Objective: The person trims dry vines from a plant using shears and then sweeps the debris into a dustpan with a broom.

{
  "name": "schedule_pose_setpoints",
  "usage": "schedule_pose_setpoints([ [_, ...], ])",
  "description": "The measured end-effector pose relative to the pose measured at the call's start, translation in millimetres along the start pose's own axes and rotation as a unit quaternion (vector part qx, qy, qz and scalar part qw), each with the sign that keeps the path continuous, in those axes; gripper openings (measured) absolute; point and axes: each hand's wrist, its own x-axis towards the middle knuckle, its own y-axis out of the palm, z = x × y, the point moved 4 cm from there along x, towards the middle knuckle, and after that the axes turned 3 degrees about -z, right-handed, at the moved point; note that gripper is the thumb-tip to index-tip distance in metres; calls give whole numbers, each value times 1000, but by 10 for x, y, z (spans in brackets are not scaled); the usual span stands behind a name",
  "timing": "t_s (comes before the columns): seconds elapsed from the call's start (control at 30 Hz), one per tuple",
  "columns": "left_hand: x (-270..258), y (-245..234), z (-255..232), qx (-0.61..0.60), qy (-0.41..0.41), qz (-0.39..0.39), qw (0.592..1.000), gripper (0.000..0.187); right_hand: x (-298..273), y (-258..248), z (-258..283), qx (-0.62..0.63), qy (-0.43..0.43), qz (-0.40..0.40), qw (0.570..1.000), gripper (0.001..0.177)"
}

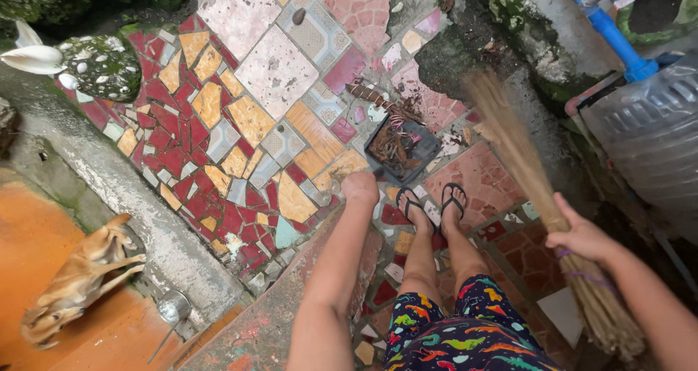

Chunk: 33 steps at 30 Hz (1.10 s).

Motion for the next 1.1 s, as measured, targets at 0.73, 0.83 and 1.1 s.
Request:
schedule_pose_setpoints([
  [0.73, -3, 23, -671, -4, 40, -19, 999, 24, -405, 656, 839, 51, 55, 137, 988, 121],
  [0.83, 33, 40, -475, -24, 35, -37, 998, 25, -236, 288, 521, 46, 39, 90, 994, 120],
  [1.1, -43, -262, -315, -45, 36, -42, 997, 25, 500, -767, 324, 301, 123, 139, 935, 88],
])
